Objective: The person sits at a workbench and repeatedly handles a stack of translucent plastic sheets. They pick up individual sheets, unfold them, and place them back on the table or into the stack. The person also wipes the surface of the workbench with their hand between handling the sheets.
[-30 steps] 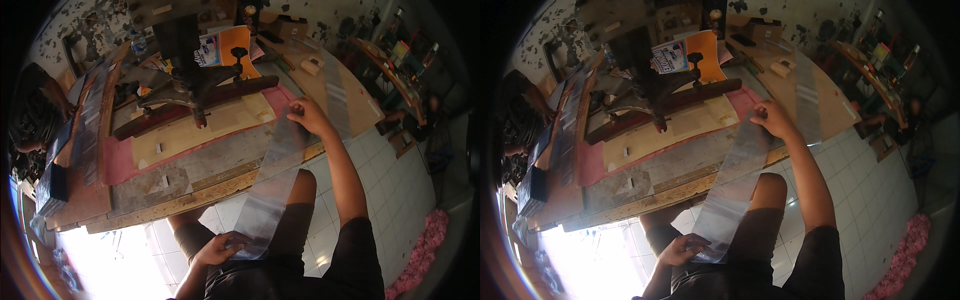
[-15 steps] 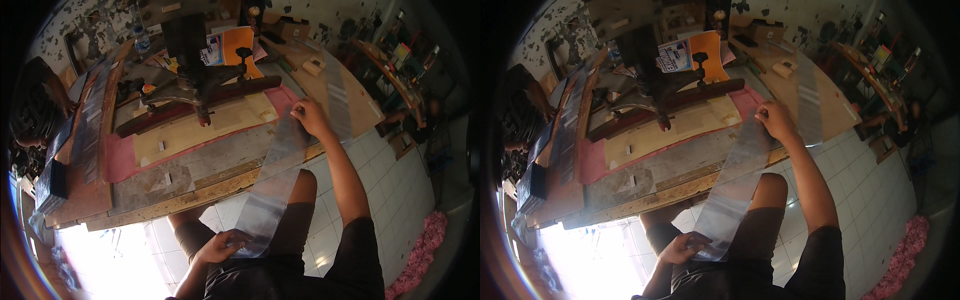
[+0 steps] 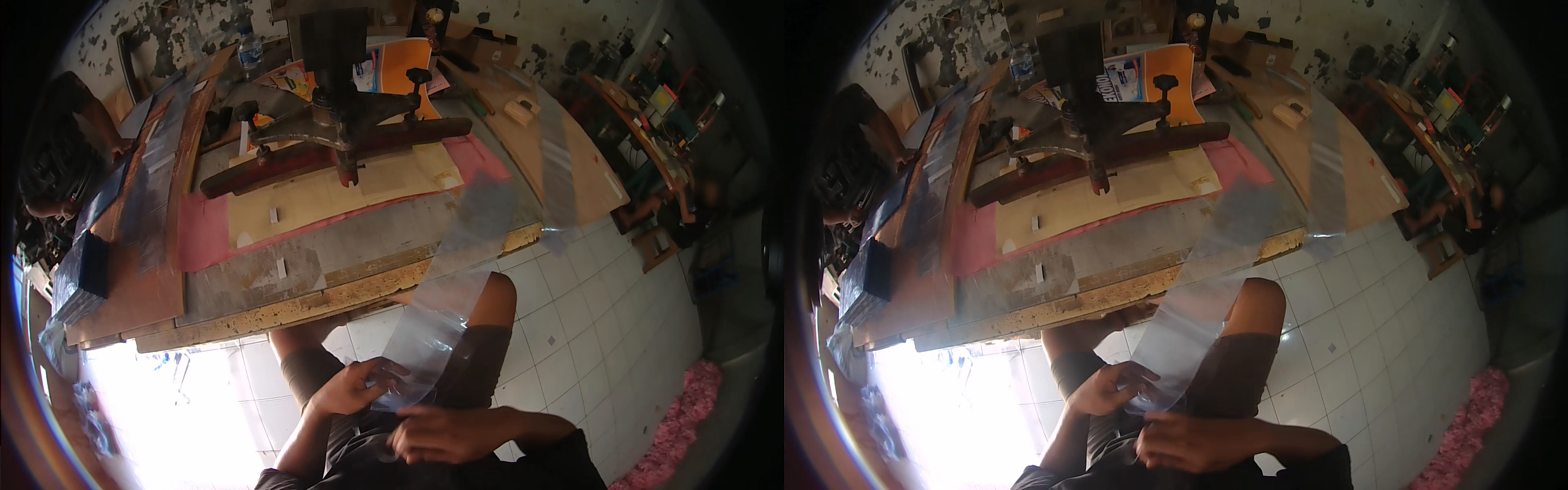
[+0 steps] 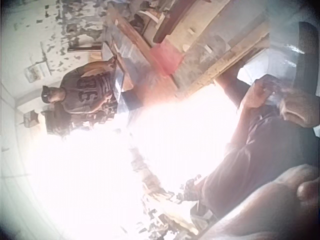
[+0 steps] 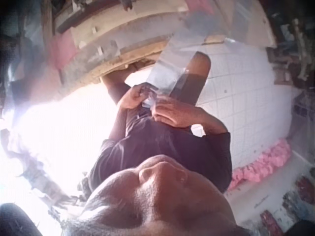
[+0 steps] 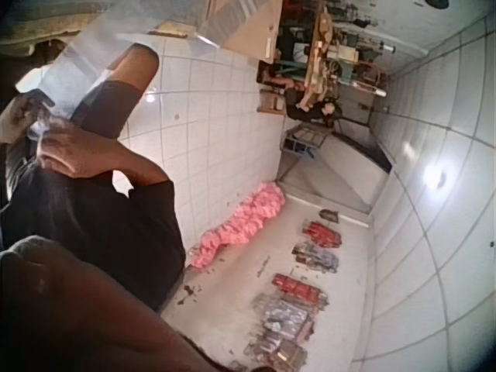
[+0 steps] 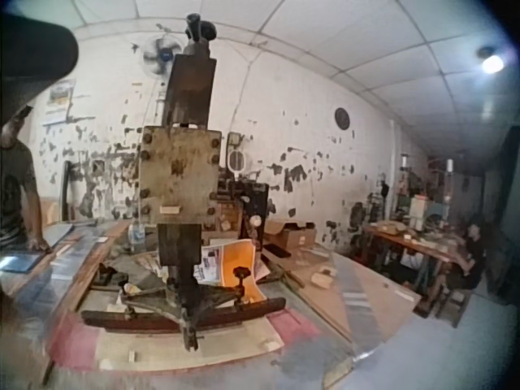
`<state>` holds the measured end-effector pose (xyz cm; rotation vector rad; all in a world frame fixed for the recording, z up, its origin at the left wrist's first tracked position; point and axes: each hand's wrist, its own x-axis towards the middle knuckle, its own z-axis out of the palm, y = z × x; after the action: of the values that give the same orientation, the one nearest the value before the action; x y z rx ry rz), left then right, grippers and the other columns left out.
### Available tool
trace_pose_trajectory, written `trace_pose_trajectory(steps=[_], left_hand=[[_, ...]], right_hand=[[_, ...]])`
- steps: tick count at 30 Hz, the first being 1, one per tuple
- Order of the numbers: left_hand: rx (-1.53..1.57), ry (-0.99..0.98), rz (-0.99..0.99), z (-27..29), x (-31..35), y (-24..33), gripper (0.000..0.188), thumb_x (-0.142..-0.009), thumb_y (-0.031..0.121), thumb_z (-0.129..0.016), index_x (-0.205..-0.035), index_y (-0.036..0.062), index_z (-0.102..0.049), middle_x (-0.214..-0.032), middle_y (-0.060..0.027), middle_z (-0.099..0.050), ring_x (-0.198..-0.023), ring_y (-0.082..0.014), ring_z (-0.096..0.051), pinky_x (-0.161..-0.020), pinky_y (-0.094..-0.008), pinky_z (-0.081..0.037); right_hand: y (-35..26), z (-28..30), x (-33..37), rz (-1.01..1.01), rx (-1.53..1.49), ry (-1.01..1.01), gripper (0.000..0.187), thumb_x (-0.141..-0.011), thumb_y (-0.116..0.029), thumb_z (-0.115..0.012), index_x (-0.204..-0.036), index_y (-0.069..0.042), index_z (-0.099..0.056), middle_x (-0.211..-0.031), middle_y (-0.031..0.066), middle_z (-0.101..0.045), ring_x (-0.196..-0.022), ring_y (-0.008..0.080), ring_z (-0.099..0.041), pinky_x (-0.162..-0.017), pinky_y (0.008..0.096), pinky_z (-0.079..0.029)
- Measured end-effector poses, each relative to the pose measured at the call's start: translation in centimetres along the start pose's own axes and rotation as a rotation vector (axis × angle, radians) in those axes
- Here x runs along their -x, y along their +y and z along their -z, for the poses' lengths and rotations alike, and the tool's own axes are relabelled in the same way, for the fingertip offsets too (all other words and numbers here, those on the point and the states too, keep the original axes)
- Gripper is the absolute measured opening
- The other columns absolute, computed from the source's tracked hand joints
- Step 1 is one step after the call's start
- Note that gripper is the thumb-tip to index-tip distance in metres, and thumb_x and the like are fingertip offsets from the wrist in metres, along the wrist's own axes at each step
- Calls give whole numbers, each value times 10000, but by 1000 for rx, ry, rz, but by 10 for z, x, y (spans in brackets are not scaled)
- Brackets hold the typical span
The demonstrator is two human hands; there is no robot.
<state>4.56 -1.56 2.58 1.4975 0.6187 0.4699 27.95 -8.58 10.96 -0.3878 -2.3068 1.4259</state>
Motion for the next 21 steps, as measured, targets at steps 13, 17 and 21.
trace_pose_trajectory(steps=[13, 17, 21], left_hand=[[128, 91, -116, -9, 54, -81, 283, -1017, 102, -609, -1274, -14, -643, -1140, -145, -720, -1006, -193, -703, -890, -323, -544], [213, 196, 189, -6, 63, -64, 243, -1012, 72, -588, -1218, -38, -655, -1118, -130, -726, -1010, -210, -706, -885, -322, -545], [248, 298, 79, -4, 66, -82, 247, -1020, 44, -554, -1247, -35, -613, -1110, -144, -749, -979, -215, -726, -866, -317, -555]], right_hand=[[16, -83, -100, -14, -711, -104, 189, -1125, -252, -464, -1139, -71, -518, -1049, 94, -648, -988, 228, -650, -895, 361, -499], [14, -76, -106, -23, -688, -47, 165, -1117, -231, -486, -1132, -71, -524, -1042, 93, -649, -977, 219, -657, -868, 351, -509], [-3, -50, -97, -17, -568, -116, 110, -1096, -178, -522, -1122, -74, -547, -1033, 92, -636, -905, 209, -671, -788, 340, -542]])
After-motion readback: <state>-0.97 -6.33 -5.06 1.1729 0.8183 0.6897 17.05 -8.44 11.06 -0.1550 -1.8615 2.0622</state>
